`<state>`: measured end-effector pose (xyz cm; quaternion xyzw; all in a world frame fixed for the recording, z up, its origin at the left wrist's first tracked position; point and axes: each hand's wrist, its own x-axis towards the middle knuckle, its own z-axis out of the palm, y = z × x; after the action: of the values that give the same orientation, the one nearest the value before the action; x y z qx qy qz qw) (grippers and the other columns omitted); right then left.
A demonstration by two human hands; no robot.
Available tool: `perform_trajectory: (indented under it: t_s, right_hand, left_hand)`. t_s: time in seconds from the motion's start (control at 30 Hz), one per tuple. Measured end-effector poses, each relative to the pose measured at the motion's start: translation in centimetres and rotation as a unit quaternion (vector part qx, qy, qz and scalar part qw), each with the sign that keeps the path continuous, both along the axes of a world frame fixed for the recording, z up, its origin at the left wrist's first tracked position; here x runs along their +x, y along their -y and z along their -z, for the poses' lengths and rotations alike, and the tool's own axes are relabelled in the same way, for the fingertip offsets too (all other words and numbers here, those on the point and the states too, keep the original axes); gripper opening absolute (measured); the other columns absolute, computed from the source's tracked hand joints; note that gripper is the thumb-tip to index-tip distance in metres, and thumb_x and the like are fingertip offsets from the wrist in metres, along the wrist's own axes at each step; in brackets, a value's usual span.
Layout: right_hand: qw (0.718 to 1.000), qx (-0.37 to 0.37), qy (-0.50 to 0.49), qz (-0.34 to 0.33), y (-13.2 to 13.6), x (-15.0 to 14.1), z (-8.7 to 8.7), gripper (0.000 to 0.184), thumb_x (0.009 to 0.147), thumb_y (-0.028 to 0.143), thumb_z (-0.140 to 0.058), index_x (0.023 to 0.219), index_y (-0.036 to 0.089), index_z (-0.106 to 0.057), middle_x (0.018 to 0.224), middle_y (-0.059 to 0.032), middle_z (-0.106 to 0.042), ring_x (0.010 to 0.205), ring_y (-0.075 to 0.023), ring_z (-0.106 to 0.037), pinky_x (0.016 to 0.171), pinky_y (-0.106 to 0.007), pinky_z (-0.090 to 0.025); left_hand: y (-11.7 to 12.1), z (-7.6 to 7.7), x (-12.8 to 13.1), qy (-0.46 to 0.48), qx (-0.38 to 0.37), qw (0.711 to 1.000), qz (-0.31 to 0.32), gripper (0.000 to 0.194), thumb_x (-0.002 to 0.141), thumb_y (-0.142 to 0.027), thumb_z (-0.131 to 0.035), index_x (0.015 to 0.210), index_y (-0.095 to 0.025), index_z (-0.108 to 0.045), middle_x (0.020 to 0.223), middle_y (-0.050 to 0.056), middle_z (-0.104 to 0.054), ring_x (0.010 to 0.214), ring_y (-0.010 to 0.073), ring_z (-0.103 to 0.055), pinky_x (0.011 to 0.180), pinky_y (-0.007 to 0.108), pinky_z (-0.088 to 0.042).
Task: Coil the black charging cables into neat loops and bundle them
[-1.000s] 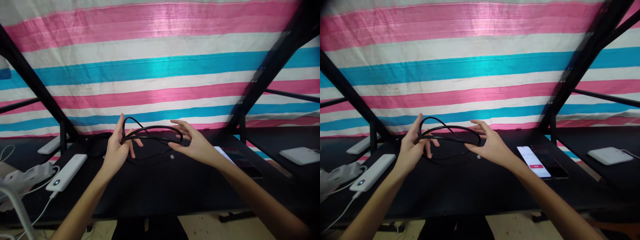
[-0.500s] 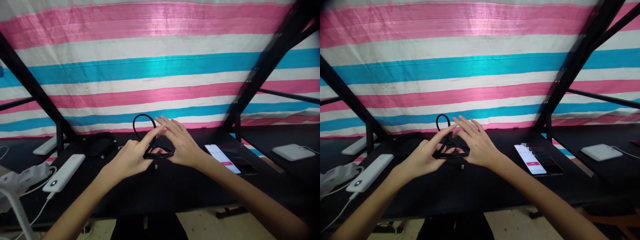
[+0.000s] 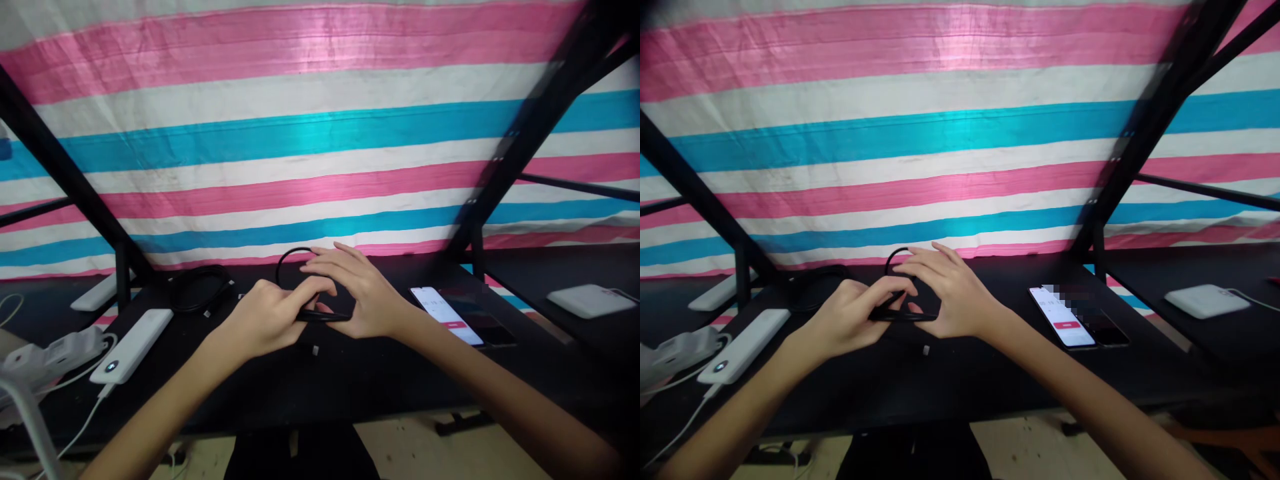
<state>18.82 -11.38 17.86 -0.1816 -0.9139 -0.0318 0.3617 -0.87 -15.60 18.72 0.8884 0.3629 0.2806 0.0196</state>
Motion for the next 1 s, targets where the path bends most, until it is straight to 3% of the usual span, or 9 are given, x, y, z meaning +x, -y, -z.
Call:
perform_trajectory:
  t_s: [0.1, 0.17, 0.23, 0.3, 0.47, 0.6, 0.7, 0.83, 1.0]
  right_hand:
    - [1.000, 0.005, 0.006, 0.008, -0.9, 0.3, 0.6, 0.026, 0.078, 0.026, -0.057, 0.104, 0.022, -0.060, 0.101, -0.0047, -0.069, 0.099, -0.0198, -0.062, 0.106, -0.046, -0.034]
    - [1.000, 0.011, 0.018, 0.017, -1.5, 0.6, 1.1, 0.015, 0.083, 0.023, -0.051, 0.091, 0.020, -0.063, 0.085, -0.0041, -0.070, 0.082, -0.0178, -0.065, 0.092, -0.041, -0.046]
    - [0.999, 0.020, 0.019, 0.027, -2.0, 1.0, 1.7, 0.021, 0.087, 0.022, -0.045, 0.082, 0.017, -0.065, 0.071, -0.0053, -0.068, 0.069, -0.0170, -0.064, 0.071, -0.032, -0.052]
    - [0.999, 0.009, -0.005, 0.042, -2.3, 1.1, 2.1, 0.026, 0.089, 0.020, -0.043, 0.081, 0.013, -0.067, 0.067, -0.0070, -0.068, 0.061, -0.0164, -0.063, 0.057, -0.027, -0.048]
    - [0.970, -0.192, -0.140, 0.054, -1.8, 0.8, 1.9, 0.021, 0.086, 0.023, -0.052, 0.083, 0.015, -0.072, 0.069, -0.0035, -0.069, 0.045, -0.0090, -0.057, 0.045, -0.021, -0.042]
    - [0.899, -0.351, -0.254, 0.064, -1.1, 0.7, 0.8, 0.024, 0.079, 0.036, -0.064, 0.088, 0.016, -0.074, 0.066, -0.0016, -0.067, 0.031, -0.0035, -0.041, 0.029, -0.019, -0.030]
    - [0.867, -0.393, -0.301, 0.053, -0.8, 0.8, 0.3, 0.030, 0.075, 0.042, -0.067, 0.091, 0.017, -0.073, 0.059, 0.0004, -0.063, 0.028, -0.0030, -0.038, 0.024, -0.018, -0.024]
    - [0.854, -0.405, -0.326, 0.028, -0.3, 0.7, 0.0, 0.029, 0.073, 0.043, -0.069, 0.084, 0.015, -0.070, 0.050, 0.0034, -0.055, 0.029, -0.0032, -0.037, 0.025, -0.018, -0.021]
    - [0.850, -0.492, -0.161, -0.096, -0.6, 1.7, 0.4, 0.035, 0.073, 0.048, -0.067, 0.079, 0.014, -0.063, 0.059, 0.0026, -0.054, 0.045, -0.0056, -0.047, 0.040, -0.018, -0.036]
  left_hand:
    - [-0.3, 0.2, -0.4, -0.015, 0.041, 0.999, -0.024, 0.035, 0.083, -0.018, -0.051, 0.117, -0.023, -0.055, 0.065, -0.004, -0.066, 0.045, 0.0092, -0.055, 0.045, 0.019, -0.033]
    - [-0.5, 0.1, -0.6, -0.010, 0.061, 0.998, -0.019, 0.037, 0.083, -0.016, -0.049, 0.119, -0.023, -0.052, 0.065, -0.005, -0.066, 0.044, 0.0082, -0.054, 0.045, 0.019, -0.033]
    - [-0.8, 0.1, -0.5, 0.006, 0.067, 0.998, -0.016, 0.037, 0.084, -0.016, -0.048, 0.121, -0.023, -0.050, 0.068, -0.006, -0.067, 0.045, 0.0071, -0.054, 0.047, 0.018, -0.035]
    - [-1.2, 0.0, -0.4, 0.028, 0.058, 0.997, -0.029, 0.039, 0.085, -0.018, -0.049, 0.123, -0.025, -0.048, 0.070, -0.006, -0.067, 0.049, 0.0076, -0.057, 0.050, 0.017, -0.038]
    - [-3.1, 0.6, -0.6, 0.115, -0.016, 0.991, -0.072, 0.032, 0.085, -0.027, -0.055, 0.117, -0.027, -0.053, 0.100, 0.001, -0.069, 0.075, 0.0129, -0.066, 0.066, 0.022, -0.047]
    - [-3.9, 1.6, -1.2, 0.190, -0.039, 0.976, -0.101, 0.018, 0.084, -0.026, -0.055, 0.101, -0.022, -0.060, 0.092, 0.003, -0.068, 0.057, 0.0088, -0.058, 0.057, 0.021, -0.046]
    - [-3.7, 2.2, -0.9, 0.261, -0.032, 0.957, -0.123, 0.024, 0.081, -0.023, -0.059, 0.104, -0.020, -0.058, 0.074, 0.000, -0.064, 0.057, 0.0091, -0.057, 0.058, 0.021, -0.046]
    - [-3.3, 2.9, -0.3, 0.362, -0.024, 0.919, -0.155, 0.028, 0.078, -0.023, -0.063, 0.105, -0.020, -0.057, 0.065, -0.003, -0.060, 0.057, 0.0102, -0.058, 0.057, 0.021, -0.045]
    - [-3.4, 3.1, -1.5, 0.378, -0.091, 0.906, -0.167, 0.020, 0.072, -0.032, -0.070, 0.082, -0.016, -0.066, 0.057, -0.003, -0.057, 0.045, 0.0074, -0.050, 0.045, 0.019, -0.041]
